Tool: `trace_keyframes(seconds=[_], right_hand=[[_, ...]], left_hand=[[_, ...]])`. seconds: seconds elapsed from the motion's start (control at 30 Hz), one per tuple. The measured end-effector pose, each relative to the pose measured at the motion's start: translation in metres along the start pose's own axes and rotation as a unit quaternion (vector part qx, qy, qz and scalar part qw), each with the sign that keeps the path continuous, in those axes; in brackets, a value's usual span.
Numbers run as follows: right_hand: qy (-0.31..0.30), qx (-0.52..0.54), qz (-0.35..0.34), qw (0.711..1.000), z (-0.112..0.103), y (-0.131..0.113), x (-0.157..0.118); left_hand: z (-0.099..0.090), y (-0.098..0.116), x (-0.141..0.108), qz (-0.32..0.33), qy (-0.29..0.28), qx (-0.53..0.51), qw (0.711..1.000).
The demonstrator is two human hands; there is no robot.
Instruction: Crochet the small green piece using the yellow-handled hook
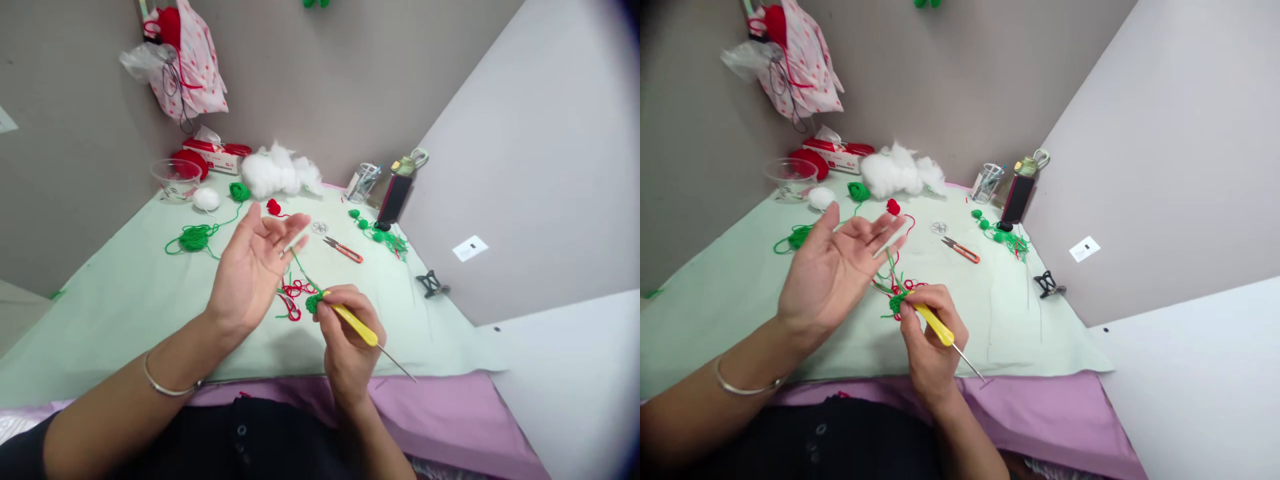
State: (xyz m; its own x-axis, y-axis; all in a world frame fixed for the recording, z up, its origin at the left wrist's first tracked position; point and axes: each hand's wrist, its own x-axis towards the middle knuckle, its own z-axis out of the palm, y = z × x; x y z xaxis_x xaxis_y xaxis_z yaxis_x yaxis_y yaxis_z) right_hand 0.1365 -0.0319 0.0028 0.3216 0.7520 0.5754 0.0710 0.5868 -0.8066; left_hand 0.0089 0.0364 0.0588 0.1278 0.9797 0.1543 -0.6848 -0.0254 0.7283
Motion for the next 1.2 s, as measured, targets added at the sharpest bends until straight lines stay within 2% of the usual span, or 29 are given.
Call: trace_keyframes(seconds=[0.07, 0.1, 0.17, 0.2, 0.23, 0.3, 0.33, 0.37, 0.43, 0.67, 0.9, 1.07, 1.2], right_hand=[[0.017, 0.002, -0.001, 1.0, -0.003, 0.003, 0.001], [0.026, 0.001, -0.004, 1.0, -0.005, 0.004, 0.002], [0.04, -0.009, -0.014, 0.999, -0.009, 0.004, 0.004], [0.046, -0.018, -0.02, 0.999, -0.01, 0.004, 0.004], [0.048, -0.03, -0.026, 0.998, -0.011, 0.003, 0.005], [0.046, -0.062, -0.039, 0.996, -0.013, 0.002, 0.006], [0.042, -0.077, -0.044, 0.995, -0.013, 0.001, 0.006], [0.035, -0.09, -0.05, 0.994, -0.012, 0.001, 0.006], [0.02, -0.11, -0.066, 0.992, -0.012, 0.0, 0.006], [0.008, -0.186, -0.126, 0.974, -0.014, 0.007, 0.0], [-0.019, -0.218, -0.166, 0.962, -0.019, 0.009, -0.005], [0.006, -0.202, -0.127, 0.971, -0.013, 0.007, -0.006], [0.028, -0.16, -0.04, 0.986, -0.008, 0.002, -0.004]], left_hand=[[-0.01, -0.004, 0.005, 0.147, -0.007, 0.12, 0.982], [-0.017, -0.007, 0.005, 0.215, -0.031, 0.216, 0.952], [-0.029, -0.012, 0.002, 0.277, -0.141, 0.42, 0.853], [-0.033, -0.015, -0.001, 0.267, -0.169, 0.479, 0.819], [-0.036, -0.018, -0.004, 0.227, -0.165, 0.497, 0.821], [-0.036, -0.022, -0.011, 0.086, -0.154, 0.435, 0.883], [-0.034, -0.023, -0.014, 0.0, -0.151, 0.369, 0.917], [-0.031, -0.024, -0.017, -0.07, -0.145, 0.304, 0.939], [-0.026, -0.026, -0.022, -0.138, -0.131, 0.22, 0.957], [-0.022, -0.03, -0.025, -0.164, -0.091, 0.142, 0.972], [-0.022, -0.026, -0.023, -0.222, -0.091, 0.114, 0.964], [-0.015, -0.028, -0.028, -0.211, -0.073, 0.089, 0.971], [-0.012, -0.029, -0.033, -0.207, -0.059, 0.065, 0.974]])
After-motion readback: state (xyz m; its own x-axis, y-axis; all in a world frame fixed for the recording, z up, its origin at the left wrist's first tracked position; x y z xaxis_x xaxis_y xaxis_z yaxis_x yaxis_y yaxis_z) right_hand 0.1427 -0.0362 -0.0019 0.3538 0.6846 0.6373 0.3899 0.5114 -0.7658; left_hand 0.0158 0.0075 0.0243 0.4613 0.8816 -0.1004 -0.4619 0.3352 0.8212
